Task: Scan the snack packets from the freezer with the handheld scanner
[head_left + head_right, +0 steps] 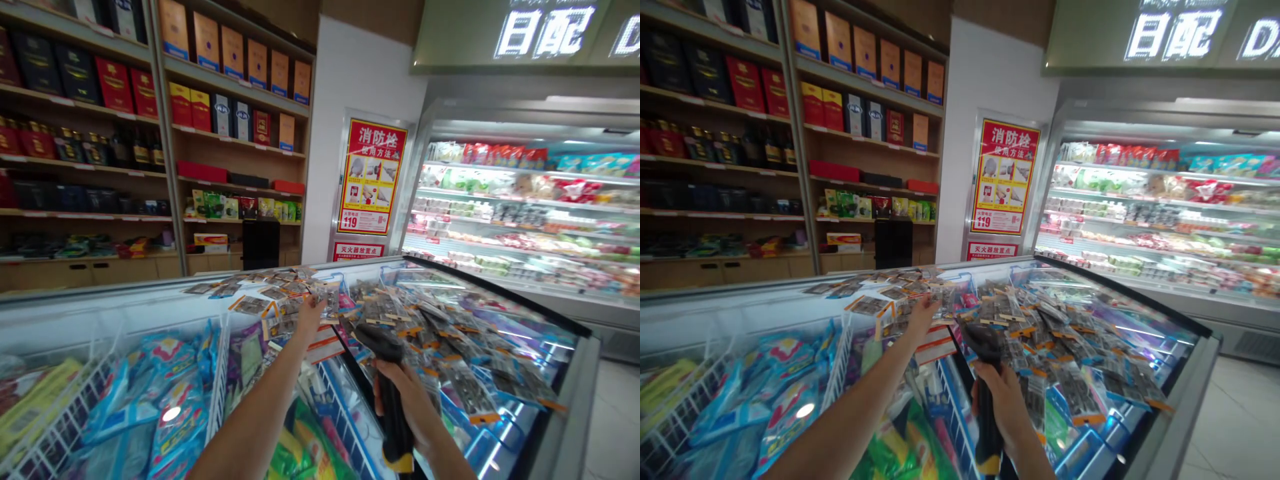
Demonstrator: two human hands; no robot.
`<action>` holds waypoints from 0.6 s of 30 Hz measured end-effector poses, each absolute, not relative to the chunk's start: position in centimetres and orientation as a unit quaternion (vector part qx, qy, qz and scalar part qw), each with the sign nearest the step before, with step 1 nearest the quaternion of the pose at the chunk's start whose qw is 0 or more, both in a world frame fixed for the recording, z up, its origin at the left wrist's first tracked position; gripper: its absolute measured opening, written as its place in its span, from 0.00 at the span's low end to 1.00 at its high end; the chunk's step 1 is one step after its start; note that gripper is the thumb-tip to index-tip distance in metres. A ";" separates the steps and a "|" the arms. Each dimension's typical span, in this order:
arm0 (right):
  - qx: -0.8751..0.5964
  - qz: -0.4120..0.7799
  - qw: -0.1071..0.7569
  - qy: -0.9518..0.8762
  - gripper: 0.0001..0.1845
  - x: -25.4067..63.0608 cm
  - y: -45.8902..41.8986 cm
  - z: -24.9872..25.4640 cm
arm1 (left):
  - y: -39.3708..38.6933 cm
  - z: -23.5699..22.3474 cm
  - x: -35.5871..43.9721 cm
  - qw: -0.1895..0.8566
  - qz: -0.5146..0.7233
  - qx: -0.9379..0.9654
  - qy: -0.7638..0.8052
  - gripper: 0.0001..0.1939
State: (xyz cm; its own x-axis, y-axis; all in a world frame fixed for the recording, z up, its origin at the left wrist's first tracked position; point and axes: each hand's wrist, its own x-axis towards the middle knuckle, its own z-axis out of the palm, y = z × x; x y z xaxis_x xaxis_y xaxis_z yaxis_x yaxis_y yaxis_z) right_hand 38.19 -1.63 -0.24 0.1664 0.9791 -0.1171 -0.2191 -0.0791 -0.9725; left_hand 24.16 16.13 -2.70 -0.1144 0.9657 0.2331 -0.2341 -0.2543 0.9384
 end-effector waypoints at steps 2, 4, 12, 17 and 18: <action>-0.512 0.531 0.565 -0.370 0.14 38.0 -1.7 -0.3 | 15.8 -2.5 23.9 0.502 0.624 0.463 0.380 0.14; -0.503 0.533 0.572 -0.369 0.15 38.1 -1.8 0.0 | 15.3 -1.8 23.2 0.542 0.583 0.484 0.363 0.17; -0.497 0.523 0.602 -0.342 0.15 39.4 -2.1 0.3 | 13.5 1.7 21.7 0.354 0.149 0.804 0.454 0.11; -0.505 0.510 0.599 -0.355 0.14 39.6 -1.8 -0.2 | 12.0 1.8 23.5 0.146 0.280 0.819 0.479 0.13; -0.503 0.509 0.603 -0.353 0.14 39.7 -1.8 -0.3 | 11.8 1.7 23.8 0.136 0.312 0.807 0.482 0.14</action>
